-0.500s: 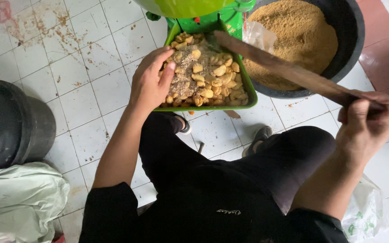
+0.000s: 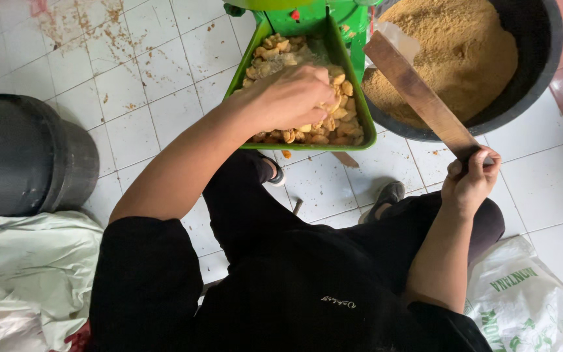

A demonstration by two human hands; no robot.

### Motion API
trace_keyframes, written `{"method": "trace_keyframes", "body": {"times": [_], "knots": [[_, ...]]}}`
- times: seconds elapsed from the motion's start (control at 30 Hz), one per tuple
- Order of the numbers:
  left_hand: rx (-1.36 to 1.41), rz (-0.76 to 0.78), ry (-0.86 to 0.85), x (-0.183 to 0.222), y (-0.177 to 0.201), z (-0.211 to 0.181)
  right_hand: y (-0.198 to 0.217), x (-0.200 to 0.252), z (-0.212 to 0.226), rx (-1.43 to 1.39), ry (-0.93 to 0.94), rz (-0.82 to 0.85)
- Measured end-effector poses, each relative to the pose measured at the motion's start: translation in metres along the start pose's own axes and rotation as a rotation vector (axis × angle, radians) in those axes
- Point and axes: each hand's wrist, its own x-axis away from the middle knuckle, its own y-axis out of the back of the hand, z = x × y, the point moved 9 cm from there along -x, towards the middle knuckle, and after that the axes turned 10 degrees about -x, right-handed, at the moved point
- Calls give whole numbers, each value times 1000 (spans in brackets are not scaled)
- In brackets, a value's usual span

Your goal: The person uses a wooden stick to push whole cashews from a green tray into a green grinding machine. The person also uses their hands to guide the cashews into the machine's hopper. The processed cashew meal collects in a large black bowl placed beneath the machine's outlet.

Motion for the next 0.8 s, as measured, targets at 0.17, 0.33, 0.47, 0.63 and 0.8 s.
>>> {"method": "trace_keyframes", "body": {"times": [0.17,0.33,0.47,0.63,0.8], "knots": [[-87,-182,-225,33,9,-14,4,-6,-7,-19,-28,7],[-137,-317,-235,72,10,-14,4,-8,-5,29,-15,12],[-117,-533,-239,102,9,-14,0,-7,-4,32,-16,61],[-85,-695,-133,128,2,-5,-1,-3,1,32,-6,63],[-114,-779,-53,140,0,-4,-3,0,42,16,111,123]]}}
